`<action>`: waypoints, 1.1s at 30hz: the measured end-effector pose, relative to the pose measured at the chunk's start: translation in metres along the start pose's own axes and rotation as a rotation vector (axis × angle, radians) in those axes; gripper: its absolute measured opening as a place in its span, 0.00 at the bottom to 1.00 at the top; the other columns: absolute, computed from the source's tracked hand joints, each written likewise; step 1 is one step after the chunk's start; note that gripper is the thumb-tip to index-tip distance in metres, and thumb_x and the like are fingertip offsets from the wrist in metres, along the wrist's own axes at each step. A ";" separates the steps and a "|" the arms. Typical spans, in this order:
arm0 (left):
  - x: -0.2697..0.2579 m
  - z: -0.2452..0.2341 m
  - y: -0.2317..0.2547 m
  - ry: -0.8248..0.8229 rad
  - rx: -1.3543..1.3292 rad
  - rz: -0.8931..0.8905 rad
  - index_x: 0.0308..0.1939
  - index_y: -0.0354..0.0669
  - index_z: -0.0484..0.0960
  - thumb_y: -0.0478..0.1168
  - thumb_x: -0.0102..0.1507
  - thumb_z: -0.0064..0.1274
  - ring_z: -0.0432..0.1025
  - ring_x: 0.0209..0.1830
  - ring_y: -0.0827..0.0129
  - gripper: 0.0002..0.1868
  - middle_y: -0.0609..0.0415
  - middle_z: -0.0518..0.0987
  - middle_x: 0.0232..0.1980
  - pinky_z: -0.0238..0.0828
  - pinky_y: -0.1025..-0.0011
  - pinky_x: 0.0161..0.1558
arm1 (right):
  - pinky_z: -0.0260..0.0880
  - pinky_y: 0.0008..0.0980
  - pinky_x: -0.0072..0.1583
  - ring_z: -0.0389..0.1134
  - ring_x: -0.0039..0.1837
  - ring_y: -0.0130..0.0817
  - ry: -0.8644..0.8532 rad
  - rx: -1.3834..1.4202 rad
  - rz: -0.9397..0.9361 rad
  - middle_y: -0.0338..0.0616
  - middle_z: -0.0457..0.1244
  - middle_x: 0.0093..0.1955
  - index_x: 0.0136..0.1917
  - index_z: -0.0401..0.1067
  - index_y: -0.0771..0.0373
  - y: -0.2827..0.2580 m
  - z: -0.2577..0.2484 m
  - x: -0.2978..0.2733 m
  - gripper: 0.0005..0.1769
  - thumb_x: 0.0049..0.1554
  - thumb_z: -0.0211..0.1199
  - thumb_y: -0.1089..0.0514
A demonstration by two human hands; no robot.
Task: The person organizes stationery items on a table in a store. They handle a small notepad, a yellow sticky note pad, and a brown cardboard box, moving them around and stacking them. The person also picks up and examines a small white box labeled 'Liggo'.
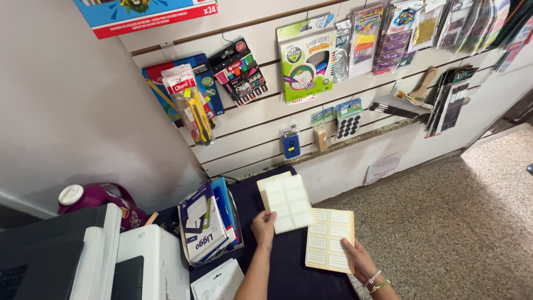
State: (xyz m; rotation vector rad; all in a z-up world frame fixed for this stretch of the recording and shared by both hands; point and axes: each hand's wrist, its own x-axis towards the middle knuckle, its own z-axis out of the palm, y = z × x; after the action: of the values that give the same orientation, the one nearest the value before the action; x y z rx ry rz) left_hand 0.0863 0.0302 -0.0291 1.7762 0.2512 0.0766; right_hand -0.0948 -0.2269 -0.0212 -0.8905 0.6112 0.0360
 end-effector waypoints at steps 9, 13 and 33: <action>0.035 -0.004 0.003 0.141 0.130 -0.175 0.34 0.46 0.89 0.49 0.57 0.66 0.81 0.33 0.72 0.11 0.58 0.88 0.33 0.74 0.72 0.41 | 0.76 0.57 0.51 0.71 0.52 0.56 0.030 -0.008 0.027 0.62 0.68 0.59 0.65 0.68 0.69 -0.008 0.003 -0.006 0.21 0.60 0.60 0.58; 0.041 0.002 0.005 0.146 0.120 -0.154 0.33 0.45 0.88 0.47 0.57 0.67 0.79 0.30 0.74 0.10 0.59 0.86 0.30 0.74 0.74 0.39 | 0.75 0.58 0.52 0.70 0.53 0.57 0.056 0.020 0.014 0.63 0.68 0.60 0.65 0.69 0.69 -0.007 0.000 -0.004 0.22 0.60 0.60 0.59; 0.041 0.008 0.015 0.110 0.349 -0.096 0.27 0.50 0.86 0.54 0.57 0.63 0.80 0.34 0.64 0.14 0.60 0.86 0.29 0.71 0.65 0.41 | 0.75 0.59 0.52 0.71 0.54 0.58 0.042 0.030 0.016 0.64 0.68 0.60 0.65 0.69 0.70 -0.008 -0.004 -0.005 0.21 0.60 0.60 0.59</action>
State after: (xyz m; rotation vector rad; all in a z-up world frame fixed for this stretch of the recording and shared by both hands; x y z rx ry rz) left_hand 0.1295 0.0287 -0.0199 2.1061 0.4508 0.0640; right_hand -0.0990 -0.2341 -0.0145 -0.8586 0.6568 0.0226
